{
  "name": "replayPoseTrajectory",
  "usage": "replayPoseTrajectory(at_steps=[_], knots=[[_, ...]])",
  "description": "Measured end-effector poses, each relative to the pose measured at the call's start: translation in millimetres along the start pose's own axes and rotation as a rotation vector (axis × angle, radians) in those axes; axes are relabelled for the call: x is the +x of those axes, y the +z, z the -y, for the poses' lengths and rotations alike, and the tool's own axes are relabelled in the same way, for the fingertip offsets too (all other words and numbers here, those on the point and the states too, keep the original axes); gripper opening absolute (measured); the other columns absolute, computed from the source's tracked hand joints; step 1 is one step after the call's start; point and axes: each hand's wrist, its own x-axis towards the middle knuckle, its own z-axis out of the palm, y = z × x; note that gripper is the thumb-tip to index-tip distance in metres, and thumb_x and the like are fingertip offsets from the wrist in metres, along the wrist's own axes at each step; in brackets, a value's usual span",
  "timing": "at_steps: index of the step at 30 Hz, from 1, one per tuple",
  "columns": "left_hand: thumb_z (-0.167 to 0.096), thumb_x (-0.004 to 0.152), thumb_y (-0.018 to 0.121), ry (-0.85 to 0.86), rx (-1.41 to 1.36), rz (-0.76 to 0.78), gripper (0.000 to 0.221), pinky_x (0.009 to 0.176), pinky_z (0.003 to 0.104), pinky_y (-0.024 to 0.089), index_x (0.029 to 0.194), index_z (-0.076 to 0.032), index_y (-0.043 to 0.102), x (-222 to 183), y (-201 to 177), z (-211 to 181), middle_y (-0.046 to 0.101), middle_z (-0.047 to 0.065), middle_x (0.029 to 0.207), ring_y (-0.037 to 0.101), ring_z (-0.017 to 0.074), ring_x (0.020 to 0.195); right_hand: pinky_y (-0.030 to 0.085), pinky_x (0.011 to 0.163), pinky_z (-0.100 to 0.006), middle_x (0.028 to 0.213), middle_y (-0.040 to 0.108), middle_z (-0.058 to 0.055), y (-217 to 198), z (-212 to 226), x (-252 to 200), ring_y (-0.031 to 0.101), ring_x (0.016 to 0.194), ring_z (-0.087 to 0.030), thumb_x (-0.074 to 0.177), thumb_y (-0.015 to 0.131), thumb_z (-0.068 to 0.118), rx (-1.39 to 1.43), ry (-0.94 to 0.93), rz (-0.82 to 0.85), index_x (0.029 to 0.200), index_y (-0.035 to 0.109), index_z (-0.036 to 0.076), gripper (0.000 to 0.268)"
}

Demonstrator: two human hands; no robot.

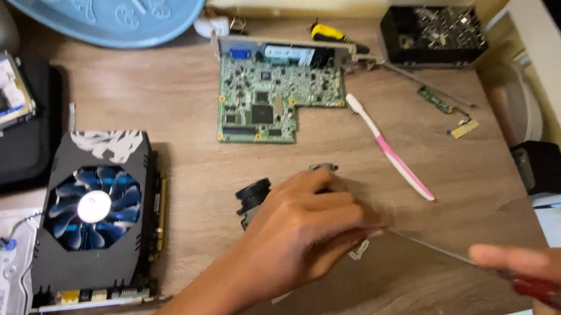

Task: Unscrewing a small cooling fan from a plastic housing and cleaning it with a toothbrush on a repair bench.

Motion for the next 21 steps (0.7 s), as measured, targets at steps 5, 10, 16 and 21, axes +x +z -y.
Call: replayPoseTrajectory(at_steps=[5, 10, 16, 21], knots=[[-0.021, 0.101, 0.065, -0.082, -0.087, -0.001, 0.011, 0.075, 0.036, 0.043, 0.100, -0.011, 0.070, 0.3, -0.2, 5.3, 0.070, 0.002, 0.090, 0.054, 0.0246, 0.083, 0.054, 0.061, -0.037, 0.157, 0.035, -0.049, 19.0, 12.7, 28.6, 0.057, 0.063, -0.022, 0.113, 0.019, 0.035, 1.027, -0.668, 0.121, 0.156, 0.040, -0.002, 0.061], [-0.018, 0.101, 0.066, -0.123, -0.168, 0.013, 0.010, 0.075, 0.036, 0.044, 0.100, -0.011, 0.071, 0.6, -7.5, 3.8, 0.071, 0.004, 0.091, 0.056, 0.0237, 0.083, 0.048, 0.099, -0.049, 0.156, 0.070, -0.028, 1.3, 10.1, 12.8, 0.065, 0.125, -0.036, 0.103, 0.018, 0.034, 0.983, -0.273, 0.044, 0.152, 0.064, 0.000, 0.075], [-0.017, 0.102, 0.065, -0.071, -0.155, 0.011, 0.010, 0.084, 0.038, 0.048, 0.106, -0.009, 0.070, -1.3, -6.0, 6.2, 0.073, 0.004, 0.100, 0.059, 0.0260, 0.093, 0.049, 0.103, -0.039, 0.146, 0.098, -0.008, -6.1, 17.5, 25.8, 0.082, 0.125, -0.012, 0.096, 0.020, 0.051, 0.565, 0.013, -0.264, 0.136, 0.087, 0.010, 0.088], [-0.016, 0.101, 0.065, -0.115, -0.173, 0.015, 0.012, 0.077, 0.035, 0.051, 0.109, -0.010, 0.073, -2.0, -5.4, 5.6, 0.075, 0.001, 0.102, 0.057, 0.0234, 0.093, 0.032, 0.122, -0.044, 0.144, 0.100, 0.002, -18.6, -10.9, 43.2, 0.062, 0.157, 0.001, 0.090, 0.018, 0.067, 0.497, 0.139, -0.372, 0.125, 0.099, 0.009, 0.105]])
